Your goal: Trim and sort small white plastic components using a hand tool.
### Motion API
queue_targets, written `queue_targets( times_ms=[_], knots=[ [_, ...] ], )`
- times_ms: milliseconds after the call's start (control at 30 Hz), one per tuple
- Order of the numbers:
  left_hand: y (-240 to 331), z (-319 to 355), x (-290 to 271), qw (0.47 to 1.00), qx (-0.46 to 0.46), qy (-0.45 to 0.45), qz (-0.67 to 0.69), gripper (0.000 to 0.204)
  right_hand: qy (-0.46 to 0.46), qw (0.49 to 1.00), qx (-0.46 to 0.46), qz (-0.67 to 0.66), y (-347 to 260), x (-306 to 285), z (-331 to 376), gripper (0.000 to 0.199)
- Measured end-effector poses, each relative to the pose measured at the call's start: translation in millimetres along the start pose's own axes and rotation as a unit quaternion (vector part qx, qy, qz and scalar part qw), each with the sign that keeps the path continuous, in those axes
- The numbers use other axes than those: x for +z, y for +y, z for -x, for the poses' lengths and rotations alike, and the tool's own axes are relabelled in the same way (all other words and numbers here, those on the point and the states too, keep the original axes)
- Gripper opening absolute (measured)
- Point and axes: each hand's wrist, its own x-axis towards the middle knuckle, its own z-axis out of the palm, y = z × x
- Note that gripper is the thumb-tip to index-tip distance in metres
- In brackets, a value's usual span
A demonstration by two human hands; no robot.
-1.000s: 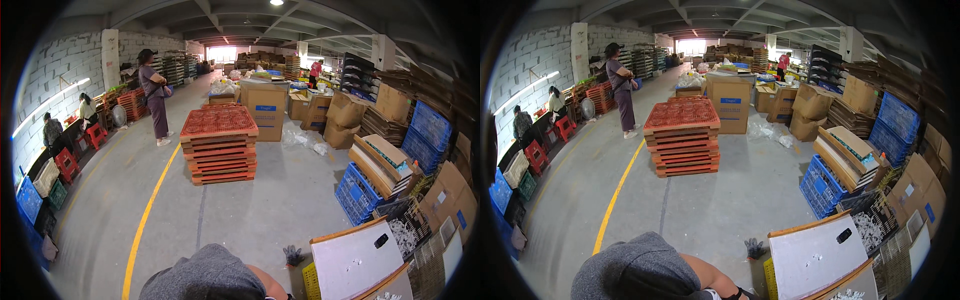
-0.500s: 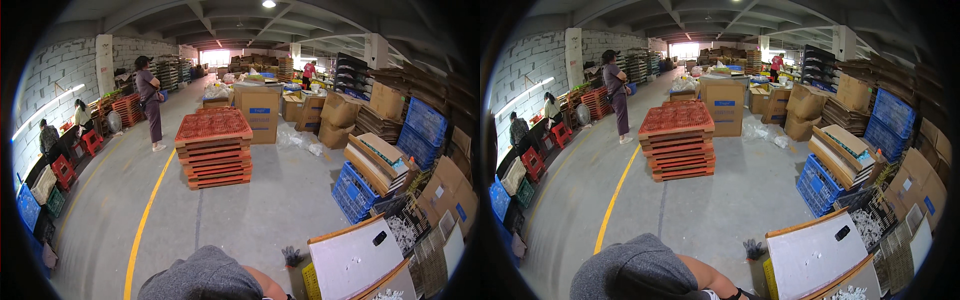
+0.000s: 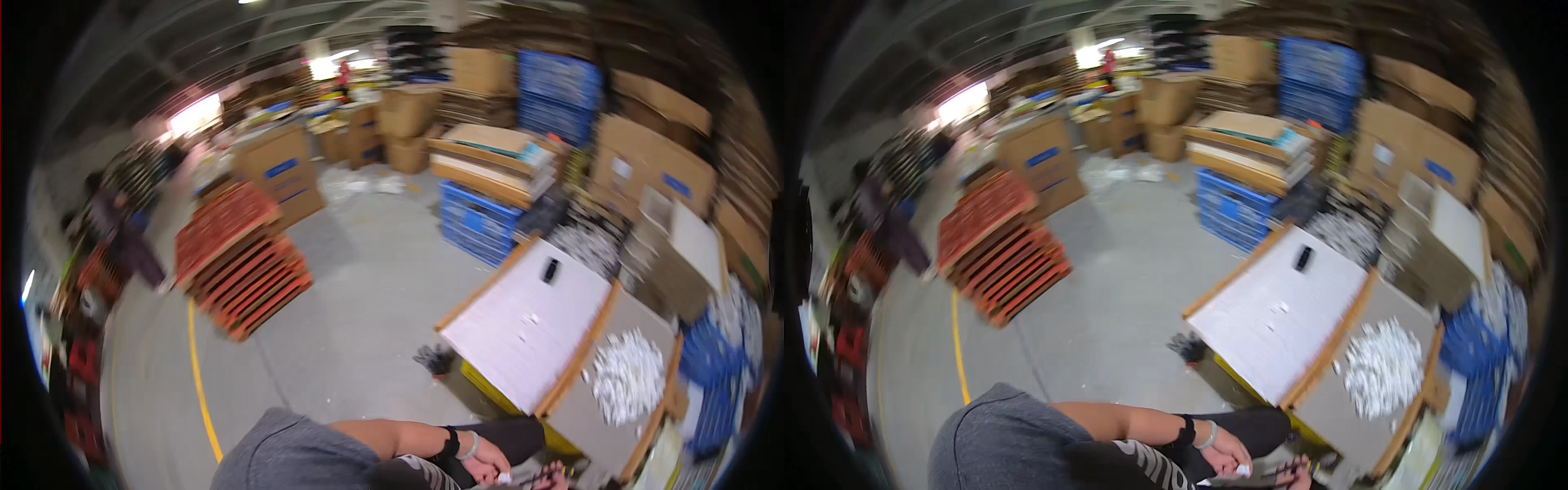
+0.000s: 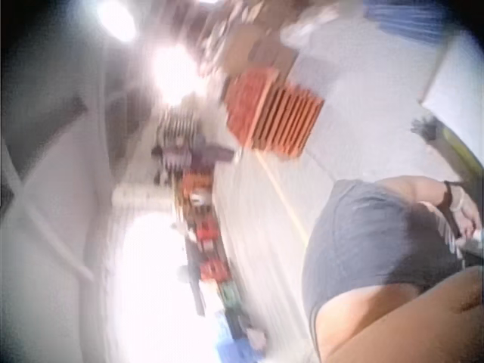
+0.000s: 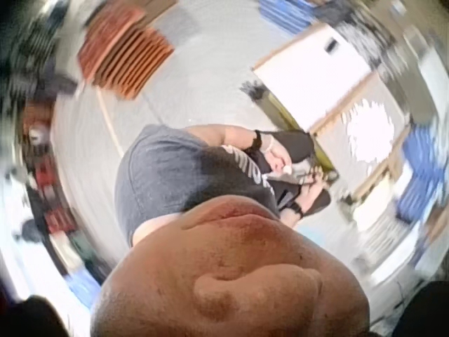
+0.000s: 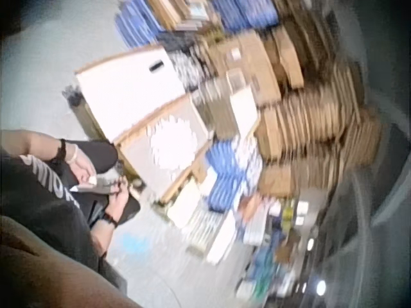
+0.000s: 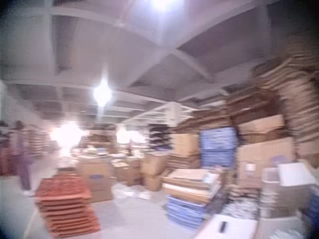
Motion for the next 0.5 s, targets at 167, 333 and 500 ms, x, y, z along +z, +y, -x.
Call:
queue_targets(
  times_ms=[167,333,500],
  knots=[
    [14.1,-9.5,-17.4,0.978,0.093,-0.037,-0.185,0.026,0.01,0.992,-0.027,-0.123,-0.4,-5.6,-38.7,0.007],
    [12.2,-0.6,-13.3,1.0,0.006,0.011,0.026,0.026,0.042,0.997,0.023,-0.066,-0.2,-1.2,-36.0,0.01],
    [-4.7,-12.7,-11.5,0.999,-0.047,-0.018,-0.002,0.023,-0.028,0.971,-0.123,-0.202,-26.1,25.0,40.8,0.016]
  ],
)
